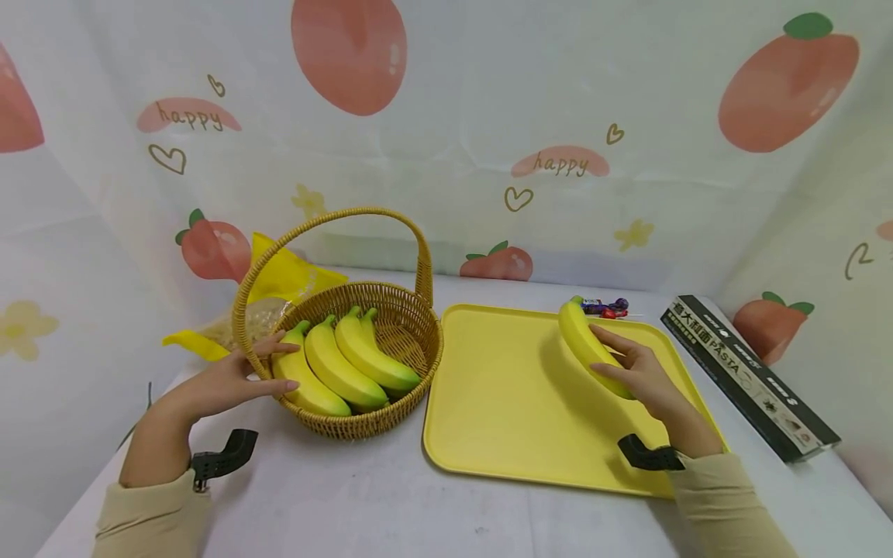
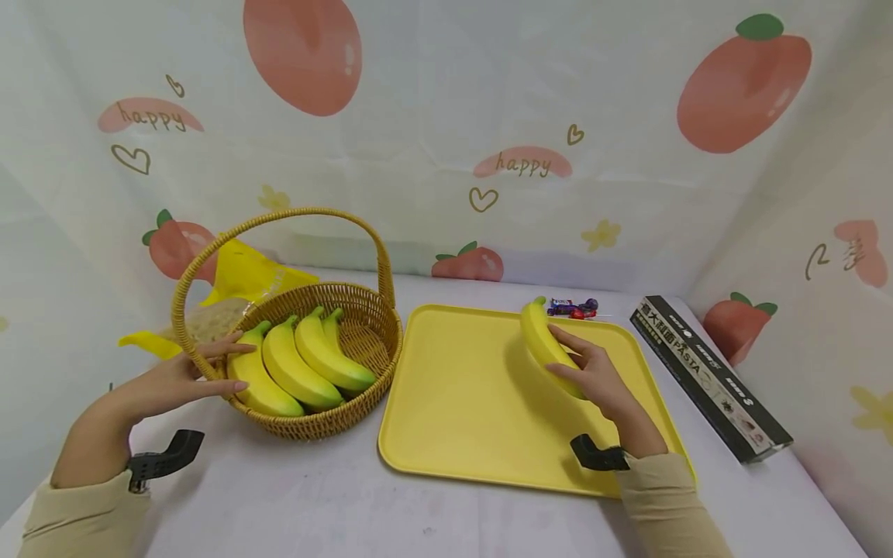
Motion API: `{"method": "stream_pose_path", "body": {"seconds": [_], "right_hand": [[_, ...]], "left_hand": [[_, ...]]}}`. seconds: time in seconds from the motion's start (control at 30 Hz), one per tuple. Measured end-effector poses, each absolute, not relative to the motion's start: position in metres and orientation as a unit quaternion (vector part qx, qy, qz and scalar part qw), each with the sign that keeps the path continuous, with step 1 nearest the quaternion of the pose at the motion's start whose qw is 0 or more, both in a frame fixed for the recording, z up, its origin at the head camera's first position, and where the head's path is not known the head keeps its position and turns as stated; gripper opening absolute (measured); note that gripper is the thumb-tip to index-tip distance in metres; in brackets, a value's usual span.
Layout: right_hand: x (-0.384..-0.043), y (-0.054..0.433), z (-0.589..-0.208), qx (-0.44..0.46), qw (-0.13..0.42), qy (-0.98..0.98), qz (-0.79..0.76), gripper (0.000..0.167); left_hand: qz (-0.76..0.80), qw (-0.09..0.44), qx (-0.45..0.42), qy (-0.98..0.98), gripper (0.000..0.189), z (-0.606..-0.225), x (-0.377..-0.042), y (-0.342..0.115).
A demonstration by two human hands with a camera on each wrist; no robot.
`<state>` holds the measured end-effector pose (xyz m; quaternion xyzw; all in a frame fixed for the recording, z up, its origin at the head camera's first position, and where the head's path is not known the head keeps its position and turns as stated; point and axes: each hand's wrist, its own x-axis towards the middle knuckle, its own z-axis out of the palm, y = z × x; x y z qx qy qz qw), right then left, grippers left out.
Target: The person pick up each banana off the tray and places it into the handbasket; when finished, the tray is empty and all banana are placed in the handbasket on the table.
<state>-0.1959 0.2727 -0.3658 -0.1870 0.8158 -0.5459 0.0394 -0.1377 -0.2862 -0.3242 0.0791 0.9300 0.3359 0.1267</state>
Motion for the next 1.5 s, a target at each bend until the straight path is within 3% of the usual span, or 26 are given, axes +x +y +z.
{"method": "stream_pose_path", "body": {"seconds": [0.43, 1.5], "right_hand": [[-0.207, 0.24, -0.367, -0.204, 0.089, 0.813, -0.538, 0.064], [-0.21, 0.137, -0.338, -0.369, 0.218, 0.745, -0.511, 0.06]], "left_hand": [[0.346, 0.124, 0.087, 0.926, 0.064, -0.323, -0.137, -0.286], [0.348, 0.122, 0.082, 0.926, 0.064, -0.325, -0.137, -0.288]]}}
